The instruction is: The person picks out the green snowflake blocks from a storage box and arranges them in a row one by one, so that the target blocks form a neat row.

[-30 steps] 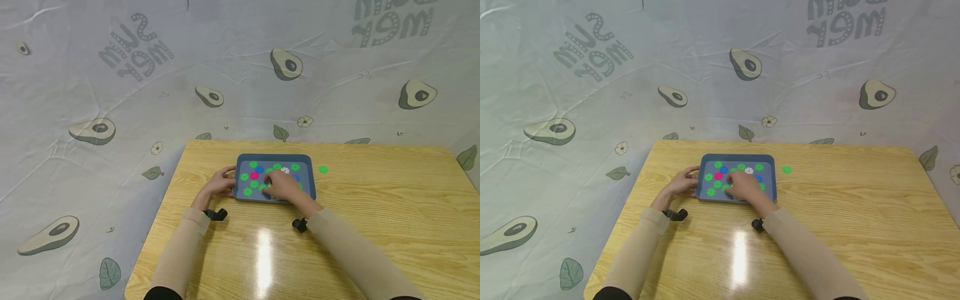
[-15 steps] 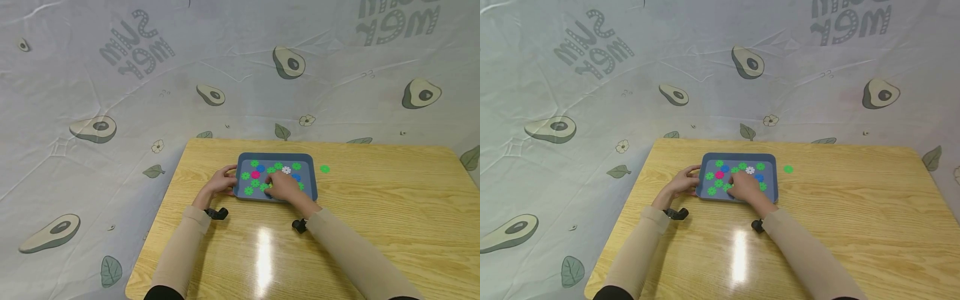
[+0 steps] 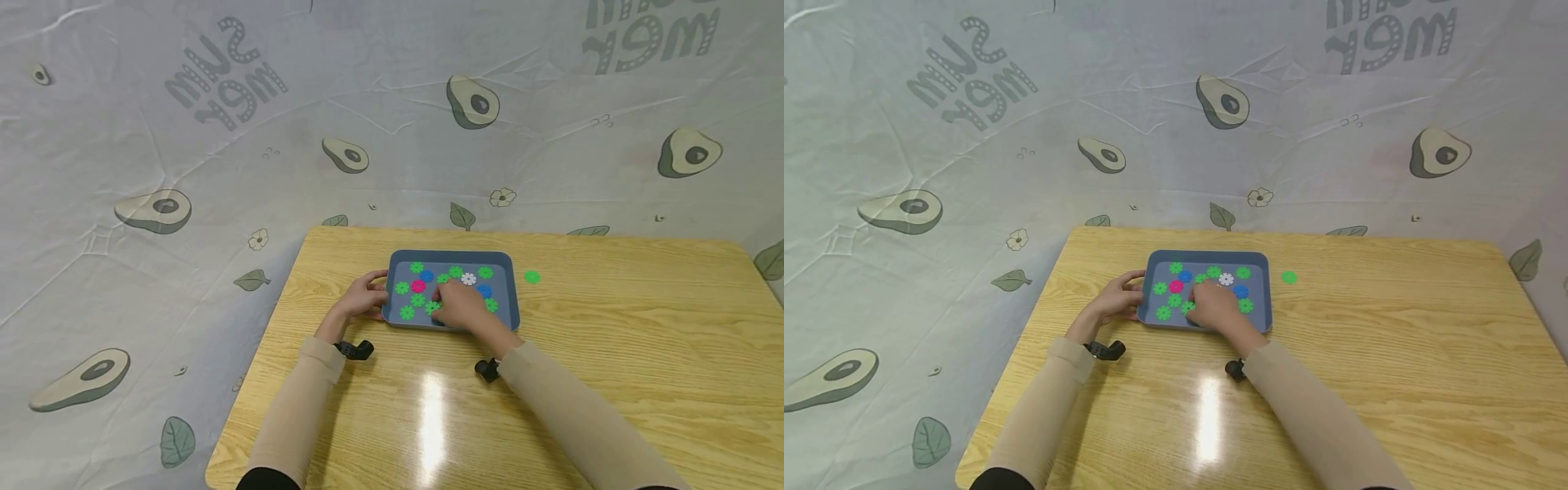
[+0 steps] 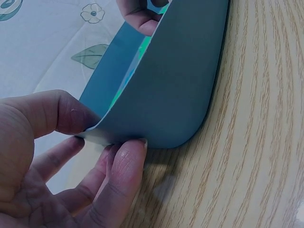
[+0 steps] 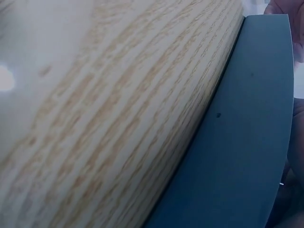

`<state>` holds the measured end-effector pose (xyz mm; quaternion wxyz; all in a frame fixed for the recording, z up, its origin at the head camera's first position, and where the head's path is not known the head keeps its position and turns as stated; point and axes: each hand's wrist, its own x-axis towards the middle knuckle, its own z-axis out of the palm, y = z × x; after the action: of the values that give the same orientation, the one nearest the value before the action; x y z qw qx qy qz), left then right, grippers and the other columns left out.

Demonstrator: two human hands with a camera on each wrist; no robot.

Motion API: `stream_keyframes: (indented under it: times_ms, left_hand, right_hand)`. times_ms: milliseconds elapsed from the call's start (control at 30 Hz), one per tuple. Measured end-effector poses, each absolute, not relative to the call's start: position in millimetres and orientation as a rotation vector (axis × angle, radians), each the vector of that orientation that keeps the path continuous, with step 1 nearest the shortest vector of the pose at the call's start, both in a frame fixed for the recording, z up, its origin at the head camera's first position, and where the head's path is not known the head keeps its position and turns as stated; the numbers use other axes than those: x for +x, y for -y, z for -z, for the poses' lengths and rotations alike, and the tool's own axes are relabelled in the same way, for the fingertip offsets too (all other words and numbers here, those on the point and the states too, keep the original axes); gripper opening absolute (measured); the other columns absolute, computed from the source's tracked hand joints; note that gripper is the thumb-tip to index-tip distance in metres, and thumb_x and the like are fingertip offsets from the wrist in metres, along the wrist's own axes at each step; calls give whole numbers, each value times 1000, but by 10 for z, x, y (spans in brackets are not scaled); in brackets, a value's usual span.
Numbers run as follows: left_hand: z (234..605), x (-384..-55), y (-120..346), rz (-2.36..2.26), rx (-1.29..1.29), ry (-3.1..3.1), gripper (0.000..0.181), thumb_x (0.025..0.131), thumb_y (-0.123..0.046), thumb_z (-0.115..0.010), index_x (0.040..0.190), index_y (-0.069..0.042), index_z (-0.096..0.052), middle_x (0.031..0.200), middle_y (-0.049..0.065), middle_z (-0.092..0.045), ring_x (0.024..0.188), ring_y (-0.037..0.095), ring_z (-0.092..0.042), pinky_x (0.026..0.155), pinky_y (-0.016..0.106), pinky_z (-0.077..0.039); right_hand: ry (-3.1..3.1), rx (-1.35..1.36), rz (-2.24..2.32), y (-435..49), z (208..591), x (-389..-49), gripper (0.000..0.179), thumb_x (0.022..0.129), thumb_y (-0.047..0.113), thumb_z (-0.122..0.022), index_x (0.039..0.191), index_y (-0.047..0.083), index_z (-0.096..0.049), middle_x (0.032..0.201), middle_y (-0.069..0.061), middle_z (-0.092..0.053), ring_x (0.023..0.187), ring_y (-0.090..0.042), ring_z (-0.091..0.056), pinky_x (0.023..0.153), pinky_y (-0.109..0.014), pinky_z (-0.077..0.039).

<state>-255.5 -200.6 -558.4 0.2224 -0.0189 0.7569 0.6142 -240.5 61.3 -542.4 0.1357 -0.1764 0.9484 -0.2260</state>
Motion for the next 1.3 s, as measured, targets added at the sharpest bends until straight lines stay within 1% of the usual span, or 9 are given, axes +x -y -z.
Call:
stream_keyframes:
  times_ms: [100,233,333,500,633,833,1000,1133,1300]
  left_hand:
    - [5583,-2557,2010,-1704,-58,-2089,68,94,-3,-63,157,-21,-45,123,17,-58,87,27,-69,61,34,-62]
    - [5584,-2553,2009,-1699,-54,-2092,68,95,-5,-63,158,-21,-44,123,17,-58,89,27,-68,62,34,-61]
    - [5584,-2542,2005,-1688,-56,-2093,67,96,-5,-63,158,-21,-44,123,17,-58,91,26,-68,63,34,-62]
    - [5582,-2526,2002,-1693,-62,-2086,66,96,-4,-63,157,-21,-45,123,18,-58,88,27,-68,63,35,-62]
    - [5585,-2528,2009,-1692,-46,-2092,66,96,-4,-62,157,-22,-45,122,19,-59,88,27,-69,64,36,-62]
    - [5563,-2525,2007,-1683,-41,-2101,67,95,-5,-64,158,-21,-45,121,18,-58,91,27,-69,66,36,-62]
    - [5557,-2527,2013,-1692,-36,-2090,68,95,-5,-63,158,-20,-44,121,18,-57,91,28,-69,65,36,-62]
    - [5560,-2531,2016,-1687,-38,-2091,69,94,-5,-64,158,-21,-45,120,17,-57,91,28,-69,65,35,-62]
    - [5570,-2537,2014,-1684,-41,-2094,70,93,-5,-65,158,-21,-45,122,18,-57,92,28,-69,64,35,-62]
  right_hand:
    - [-2748,-511,674,-611,5405,-2391,26,88,24,-81,108,11,-72,105,-1,-68,94,-20,-64,79,-41,-56]
    - [-2729,-517,723,-616,5381,-2365,21,90,20,-78,106,11,-71,93,2,-65,84,-17,-61,75,-38,-54]
    - [-2705,-529,780,-629,5370,-2343,17,90,16,-75,106,11,-71,89,2,-63,79,-17,-59,71,-37,-52]
    - [-2677,-530,929,-661,5363,-2323,11,91,13,-71,102,10,-72,88,2,-65,80,-17,-59,72,-36,-52]
    - [-2667,-526,1048,-706,5308,-2326,10,94,13,-72,102,9,-71,90,0,-65,78,-17,-60,71,-37,-52]
    - [-2645,-495,1168,-837,5190,-2359,19,97,11,-68,112,1,-70,97,-7,-66,74,-21,-56,67,-37,-47]
    - [-2647,-427,1229,-985,5156,-2432,23,99,14,-65,118,0,-68,103,-10,-66,69,-21,-53,62,-34,-44]
    - [-2725,-383,1254,-1122,5127,-2475,25,98,16,-67,117,1,-70,102,-10,-68,71,-24,-55,60,-35,-44]
    - [-2788,-314,1307,-1322,5108,-2530,24,99,17,-68,116,0,-71,104,-14,-71,88,-30,-63,68,-37,-46]
